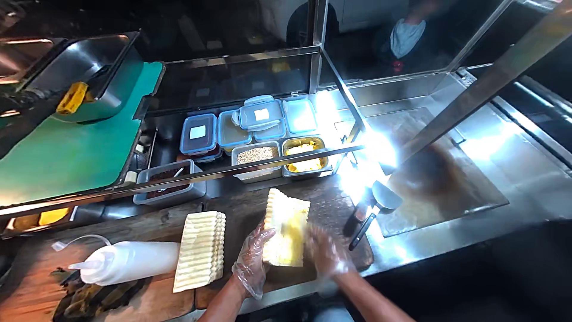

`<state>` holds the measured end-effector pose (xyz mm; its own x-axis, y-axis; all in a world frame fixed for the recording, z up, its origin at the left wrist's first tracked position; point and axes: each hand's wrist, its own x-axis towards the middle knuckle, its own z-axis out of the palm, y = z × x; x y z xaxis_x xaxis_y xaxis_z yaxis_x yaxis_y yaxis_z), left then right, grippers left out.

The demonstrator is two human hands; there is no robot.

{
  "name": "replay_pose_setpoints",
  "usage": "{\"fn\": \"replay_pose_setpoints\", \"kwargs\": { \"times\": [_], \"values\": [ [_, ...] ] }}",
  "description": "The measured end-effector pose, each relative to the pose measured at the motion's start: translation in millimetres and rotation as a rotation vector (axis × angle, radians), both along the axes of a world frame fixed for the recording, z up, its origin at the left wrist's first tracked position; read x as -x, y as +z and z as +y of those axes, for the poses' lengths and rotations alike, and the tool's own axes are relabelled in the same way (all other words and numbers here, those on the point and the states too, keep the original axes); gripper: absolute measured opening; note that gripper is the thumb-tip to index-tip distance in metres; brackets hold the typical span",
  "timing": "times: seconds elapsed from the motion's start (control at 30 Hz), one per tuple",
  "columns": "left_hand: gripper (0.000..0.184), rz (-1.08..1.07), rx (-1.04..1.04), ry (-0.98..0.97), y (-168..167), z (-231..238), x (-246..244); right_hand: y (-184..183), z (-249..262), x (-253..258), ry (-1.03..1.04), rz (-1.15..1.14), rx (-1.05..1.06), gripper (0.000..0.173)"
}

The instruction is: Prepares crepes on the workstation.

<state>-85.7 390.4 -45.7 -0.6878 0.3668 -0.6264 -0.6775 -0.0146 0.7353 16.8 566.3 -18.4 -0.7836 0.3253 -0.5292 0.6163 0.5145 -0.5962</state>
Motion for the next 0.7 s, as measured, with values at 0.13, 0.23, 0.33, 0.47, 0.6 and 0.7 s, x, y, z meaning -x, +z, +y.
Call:
{"fn": "replay_pose_setpoints", "kwargs": {
  "times": [0.13,0.23,0.33,0.47,0.6,0.7],
  "values": [
    [0.053,0.056,0.029,-0.042,0,0,0,-17,3,13,0.171,0.022,-0.194,0.037],
    [0.055,0.088,0.025,-0.074,0,0,-1,9,-10,-4,0.187,-0.035,-0.127,0.034],
    [0.056,0.088,0.047,-0.064,-2,0,-1,-17,16,25,0.120,-0.002,-0.241,0.037],
    [0.055,0.120,0.073,-0.089,-2,-3,0,-1,9,12,0.254,-0.043,-0.148,0.038],
    [0.059,0.140,0.078,-0.076,-7,-1,0,-8,22,35,0.169,-0.032,-0.245,0.035],
    [0.058,0.138,0.093,-0.088,-5,-3,0,-15,19,31,0.234,-0.066,-0.124,0.037]
  ]
}}
